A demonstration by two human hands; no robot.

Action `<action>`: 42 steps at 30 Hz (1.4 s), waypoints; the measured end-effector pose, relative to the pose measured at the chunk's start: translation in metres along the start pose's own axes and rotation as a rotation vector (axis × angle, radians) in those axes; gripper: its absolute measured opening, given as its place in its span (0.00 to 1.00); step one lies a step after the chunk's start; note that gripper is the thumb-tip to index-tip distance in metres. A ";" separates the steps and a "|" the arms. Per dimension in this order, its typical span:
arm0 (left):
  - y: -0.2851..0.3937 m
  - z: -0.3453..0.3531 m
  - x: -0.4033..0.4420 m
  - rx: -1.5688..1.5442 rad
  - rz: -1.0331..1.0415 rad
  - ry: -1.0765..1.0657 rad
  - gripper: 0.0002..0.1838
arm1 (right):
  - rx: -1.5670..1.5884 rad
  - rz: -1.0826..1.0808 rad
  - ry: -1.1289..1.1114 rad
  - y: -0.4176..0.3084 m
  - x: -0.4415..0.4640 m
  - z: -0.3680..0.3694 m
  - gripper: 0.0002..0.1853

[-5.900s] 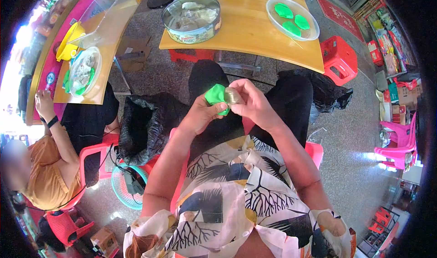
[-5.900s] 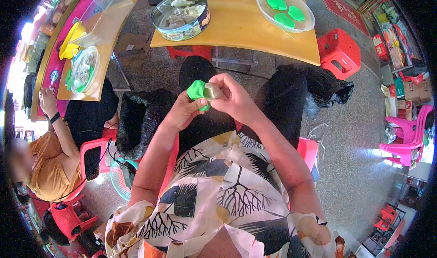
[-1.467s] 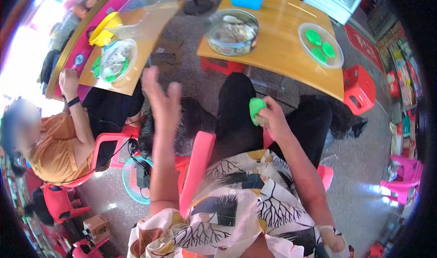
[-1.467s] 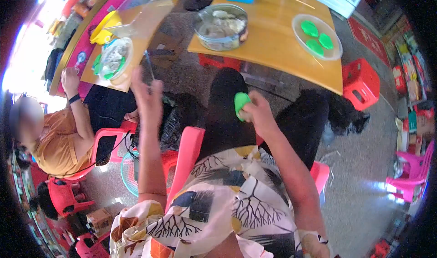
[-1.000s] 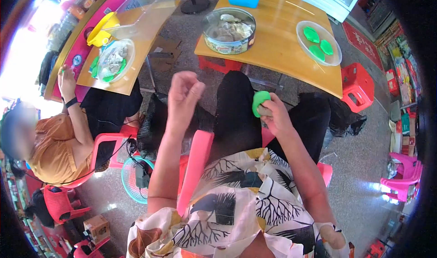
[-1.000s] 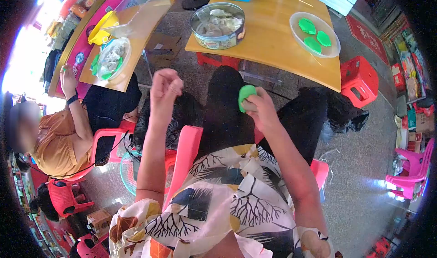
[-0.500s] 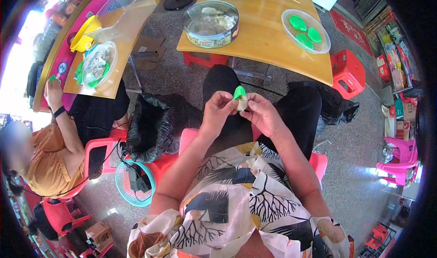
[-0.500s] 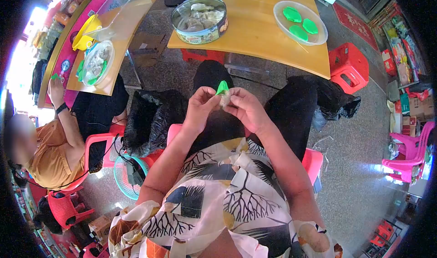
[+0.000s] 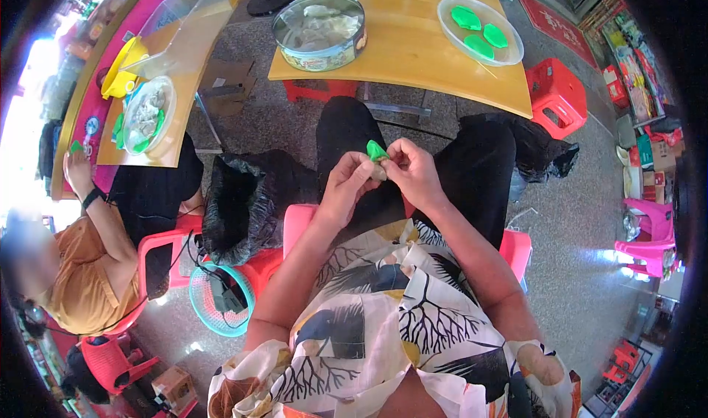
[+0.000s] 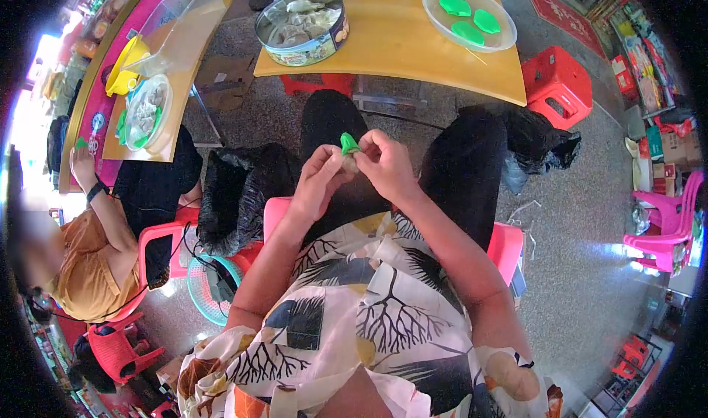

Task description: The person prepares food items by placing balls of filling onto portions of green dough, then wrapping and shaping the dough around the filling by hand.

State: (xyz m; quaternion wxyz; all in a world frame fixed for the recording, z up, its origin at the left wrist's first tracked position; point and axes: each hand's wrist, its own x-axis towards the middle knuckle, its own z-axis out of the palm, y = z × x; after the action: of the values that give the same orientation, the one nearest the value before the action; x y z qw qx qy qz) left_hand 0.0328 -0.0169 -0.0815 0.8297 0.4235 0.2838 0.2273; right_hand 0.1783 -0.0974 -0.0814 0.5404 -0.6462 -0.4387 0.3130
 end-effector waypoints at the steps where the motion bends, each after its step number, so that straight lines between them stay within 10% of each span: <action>1: 0.004 0.002 -0.002 -0.025 -0.040 -0.004 0.09 | -0.023 0.016 -0.008 -0.002 0.000 -0.001 0.04; 11: -0.003 -0.010 0.008 -0.174 -0.087 -0.147 0.11 | 0.566 0.303 -0.159 -0.002 -0.009 -0.018 0.03; 23: 0.000 -0.003 0.013 -0.078 -0.082 -0.078 0.06 | 0.204 0.236 -0.225 -0.018 -0.005 -0.020 0.03; 26: -0.005 0.000 0.018 -0.032 -0.042 -0.020 0.07 | -0.286 -0.299 0.032 -0.008 -0.003 -0.009 0.05; 42: -0.026 -0.004 0.031 0.341 0.016 0.067 0.10 | -0.411 -0.331 0.144 0.008 -0.014 0.014 0.09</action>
State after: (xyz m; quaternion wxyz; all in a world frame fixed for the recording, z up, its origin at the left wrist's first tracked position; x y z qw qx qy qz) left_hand 0.0567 -0.0093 -0.1142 0.7342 0.5525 0.3422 0.1966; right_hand 0.1619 -0.1047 -0.0931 0.4715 -0.6824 -0.5530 0.0779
